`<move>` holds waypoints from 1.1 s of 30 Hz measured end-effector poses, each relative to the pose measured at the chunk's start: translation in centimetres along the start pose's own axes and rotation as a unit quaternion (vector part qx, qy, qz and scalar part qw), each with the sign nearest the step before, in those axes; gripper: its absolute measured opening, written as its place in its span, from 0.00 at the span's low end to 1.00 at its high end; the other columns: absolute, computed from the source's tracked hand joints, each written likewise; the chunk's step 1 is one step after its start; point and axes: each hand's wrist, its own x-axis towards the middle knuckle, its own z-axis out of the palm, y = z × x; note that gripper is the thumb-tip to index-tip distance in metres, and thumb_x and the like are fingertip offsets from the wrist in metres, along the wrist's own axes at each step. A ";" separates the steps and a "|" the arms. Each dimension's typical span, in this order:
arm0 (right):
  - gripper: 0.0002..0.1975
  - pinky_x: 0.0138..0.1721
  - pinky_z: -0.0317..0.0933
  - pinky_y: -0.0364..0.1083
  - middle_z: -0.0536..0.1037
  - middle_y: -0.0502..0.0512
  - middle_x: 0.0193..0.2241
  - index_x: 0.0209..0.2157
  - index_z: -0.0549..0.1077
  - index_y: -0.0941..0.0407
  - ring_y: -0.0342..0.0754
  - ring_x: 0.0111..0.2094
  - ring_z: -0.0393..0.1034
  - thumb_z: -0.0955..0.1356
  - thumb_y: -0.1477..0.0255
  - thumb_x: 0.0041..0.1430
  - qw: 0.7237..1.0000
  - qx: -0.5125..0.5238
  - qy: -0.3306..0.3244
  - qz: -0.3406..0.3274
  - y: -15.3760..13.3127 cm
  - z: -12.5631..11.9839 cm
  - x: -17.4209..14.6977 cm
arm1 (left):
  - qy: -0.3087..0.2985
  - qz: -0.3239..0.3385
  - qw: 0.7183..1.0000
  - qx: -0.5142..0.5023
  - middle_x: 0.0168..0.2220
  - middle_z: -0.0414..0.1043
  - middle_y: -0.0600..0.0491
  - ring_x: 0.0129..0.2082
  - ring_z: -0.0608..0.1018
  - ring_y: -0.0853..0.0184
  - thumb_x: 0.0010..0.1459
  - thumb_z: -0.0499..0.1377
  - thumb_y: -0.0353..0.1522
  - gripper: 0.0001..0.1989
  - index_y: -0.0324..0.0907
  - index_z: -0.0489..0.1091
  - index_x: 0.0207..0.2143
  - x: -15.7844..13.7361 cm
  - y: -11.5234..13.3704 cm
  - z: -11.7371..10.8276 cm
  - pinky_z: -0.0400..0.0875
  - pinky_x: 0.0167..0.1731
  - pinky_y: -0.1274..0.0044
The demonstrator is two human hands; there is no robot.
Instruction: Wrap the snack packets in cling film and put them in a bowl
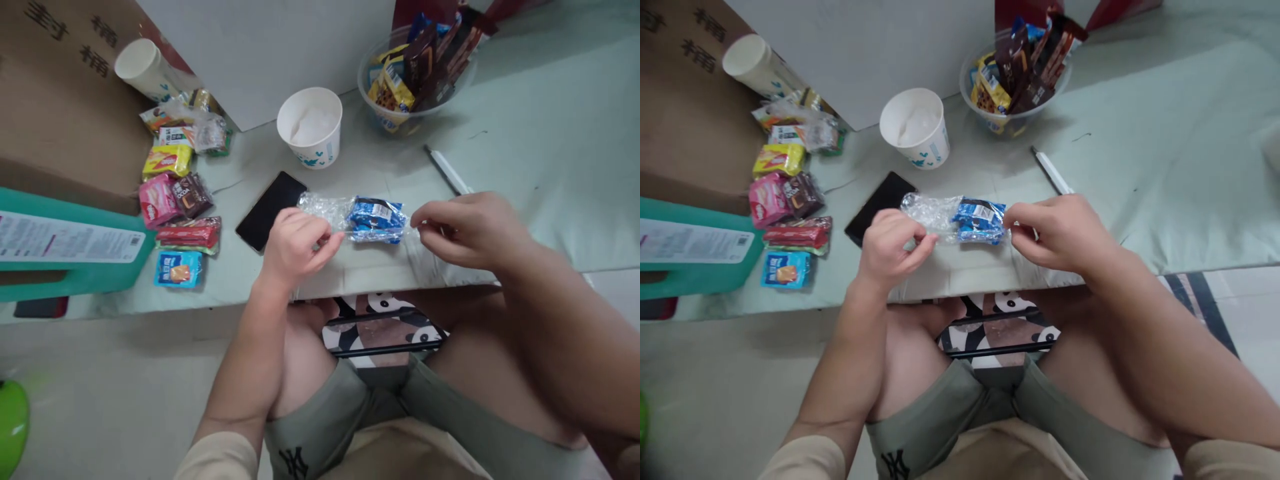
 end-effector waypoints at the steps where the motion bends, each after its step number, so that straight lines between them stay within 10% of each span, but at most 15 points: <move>1: 0.11 0.26 0.54 0.47 0.69 0.49 0.16 0.33 0.79 0.51 0.47 0.19 0.62 0.64 0.69 0.56 1.000 -0.006 -0.014 -0.001 0.1 0.0 0.0 | -0.042 -0.003 0.999 -0.013 0.19 0.68 0.60 0.22 0.72 0.71 0.62 0.61 0.39 0.15 0.44 0.65 0.24 -0.3 -0.1 -0.3 0.66 0.34 0.73; 8: 0.11 0.34 0.62 0.50 0.82 0.58 0.38 0.31 0.76 0.51 0.53 0.35 0.75 0.62 0.73 0.61 1.000 -0.006 0.029 0.005 -0.3 -1.9 -0.1 | -0.222 -0.087 0.970 -0.040 0.17 0.64 0.59 0.20 0.65 0.71 0.61 0.59 0.35 0.12 0.43 0.71 0.24 -1.6 0.9 -1.8 0.55 0.26 0.76; 13: 0.13 0.34 0.62 0.47 0.82 0.55 0.34 0.31 0.78 0.53 0.50 0.33 0.75 0.61 0.74 0.59 0.983 0.043 -0.170 -0.045 -1.1 -3.0 -0.8 | -0.312 -0.136 0.935 -0.101 0.14 0.60 0.59 0.18 0.61 0.73 0.59 0.62 0.42 0.19 0.43 0.70 0.18 -1.3 2.5 -3.0 0.51 0.24 0.75; 19: 0.25 0.31 0.55 0.48 0.82 0.58 0.33 0.53 0.80 0.51 0.54 0.32 0.74 0.57 0.66 0.66 0.944 -0.070 -0.308 0.099 -1.9 -2.5 -0.8 | -0.106 -0.200 0.974 -0.013 0.26 0.76 0.54 0.29 0.75 0.66 0.60 0.63 0.41 0.11 0.44 0.79 0.34 -0.8 2.9 -2.2 0.69 0.37 0.72; 24: 0.28 0.28 0.48 0.49 0.81 0.63 0.32 0.59 0.76 0.54 0.58 0.31 0.73 0.56 0.65 0.65 0.917 -0.168 -0.317 0.173 -2.5 -3.1 -0.1 | -0.227 -0.147 0.962 0.041 0.61 0.70 0.43 0.63 0.70 0.50 0.52 0.70 0.37 0.29 0.46 0.73 0.57 -0.5 2.8 -0.4 0.67 0.61 0.58; 29: 0.23 0.30 0.50 0.48 0.82 0.59 0.34 0.47 0.80 0.51 0.55 0.33 0.74 0.56 0.65 0.65 0.926 -0.149 -0.311 0.151 -3.3 -2.9 -0.1 | -0.153 -0.154 0.976 0.030 0.60 0.69 0.41 0.61 0.71 0.47 0.49 0.72 0.47 0.32 0.43 0.73 0.52 -0.3 6.1 1.3 0.70 0.59 0.57; 33: 0.19 0.29 0.49 0.48 0.82 0.58 0.32 0.43 0.80 0.50 0.54 0.31 0.73 0.58 0.67 0.64 0.932 -0.094 -0.337 0.090 -4.4 -1.8 -0.5 | -0.131 -0.146 0.979 0.057 0.56 0.72 0.41 0.58 0.73 0.50 0.60 0.63 0.32 0.12 0.43 0.72 0.46 -0.5 7.6 2.9 0.73 0.52 0.60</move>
